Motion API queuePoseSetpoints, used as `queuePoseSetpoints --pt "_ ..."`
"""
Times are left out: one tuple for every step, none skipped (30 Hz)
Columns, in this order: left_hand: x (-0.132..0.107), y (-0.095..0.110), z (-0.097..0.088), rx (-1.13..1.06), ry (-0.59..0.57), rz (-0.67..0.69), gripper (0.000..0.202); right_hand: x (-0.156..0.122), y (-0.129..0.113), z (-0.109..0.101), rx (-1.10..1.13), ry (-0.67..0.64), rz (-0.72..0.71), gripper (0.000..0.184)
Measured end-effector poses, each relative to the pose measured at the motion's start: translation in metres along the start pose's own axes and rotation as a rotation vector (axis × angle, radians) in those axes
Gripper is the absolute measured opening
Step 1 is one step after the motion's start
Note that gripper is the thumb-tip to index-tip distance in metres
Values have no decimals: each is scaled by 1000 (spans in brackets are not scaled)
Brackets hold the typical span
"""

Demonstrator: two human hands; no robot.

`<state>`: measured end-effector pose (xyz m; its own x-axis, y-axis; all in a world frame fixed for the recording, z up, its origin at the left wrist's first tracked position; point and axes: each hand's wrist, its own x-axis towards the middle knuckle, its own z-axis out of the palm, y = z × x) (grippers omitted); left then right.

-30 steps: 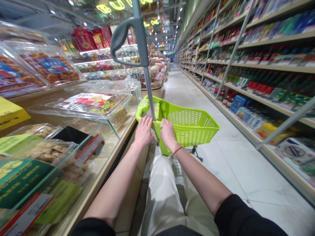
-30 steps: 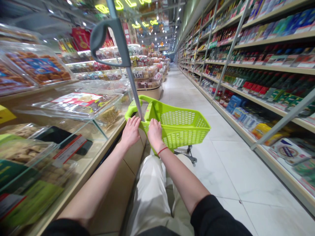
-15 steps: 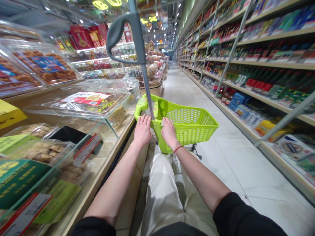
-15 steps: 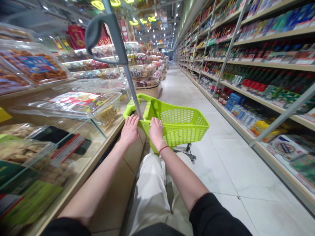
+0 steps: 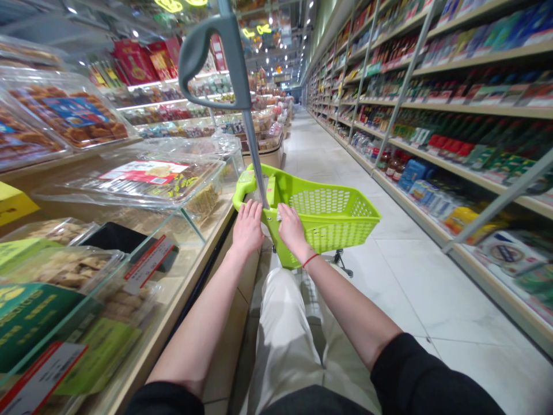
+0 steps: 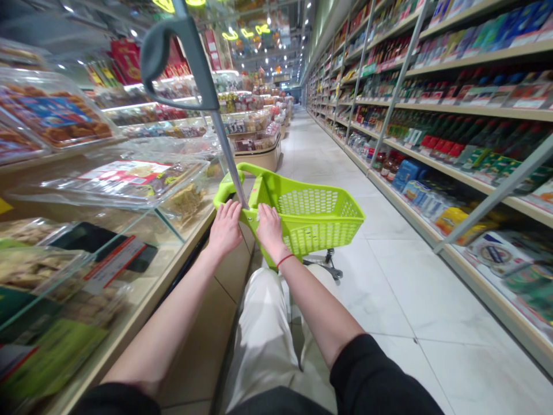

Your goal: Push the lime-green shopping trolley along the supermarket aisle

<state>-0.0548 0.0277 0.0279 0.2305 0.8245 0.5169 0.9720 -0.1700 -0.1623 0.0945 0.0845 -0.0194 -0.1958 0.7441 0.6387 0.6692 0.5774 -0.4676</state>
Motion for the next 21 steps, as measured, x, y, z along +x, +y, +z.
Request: queuePoseSetpoints --pt "0 0 0 -3 -3 0 74 -2 8 -2 -10 18 35 63" --pt "0 1 0 -7 -7 1 75 -4 14 -3 -20 30 72 63" --pt "0 1 0 -11 -8 -2 75 -4 19 -4 -26 33 103 62" --pt "0 2 0 -15 -9 -6 76 -4 22 -4 -27 27 122 62" --pt "0 3 0 -18 -8 -13 76 -3 22 -3 -22 15 125 62" --pt "0 3 0 -20 -7 -20 76 -1 21 -2 -12 -2 109 62" --pt "0 4 1 -20 -6 -27 76 0 19 0 1 -19 77 63" --pt "0 5 1 -20 -6 -33 76 2 16 2 15 -31 38 65" --pt "-1 5 2 -19 -7 -36 77 3 13 3 25 -38 0 66" --pt "-1 6 2 -19 -7 -37 78 3 12 4 32 -41 -32 67" --pt "-1 5 2 -18 -7 -35 79 3 13 4 37 -42 -56 68" --pt "-1 5 2 -16 -4 -31 79 2 15 3 39 -42 -70 68" --pt "-1 4 2 -15 -1 -26 79 1 19 1 40 -42 -73 67" --pt "-1 3 2 -13 3 -22 80 -1 25 -1 39 -44 -68 67" --pt "-1 3 2 -13 7 -20 80 -2 31 -4 34 -48 -52 66" --pt "-1 3 2 -15 9 -22 80 -4 38 -8 26 -52 -24 65" --pt "-1 4 3 -22 10 -30 80 -5 44 -11 15 -56 11 63" --pt "-2 5 3 -35 12 -42 80 -6 48 -14 1 -61 47 62" --pt "-3 8 4 -50 18 -59 81 -6 51 -16 -11 -65 77 61" --pt "-4 13 4 -68 27 -77 81 -6 53 -17 -18 -69 96 60" --pt "-6 19 6 -86 44 -95 82 -6 53 -17 -20 -73 102 59"
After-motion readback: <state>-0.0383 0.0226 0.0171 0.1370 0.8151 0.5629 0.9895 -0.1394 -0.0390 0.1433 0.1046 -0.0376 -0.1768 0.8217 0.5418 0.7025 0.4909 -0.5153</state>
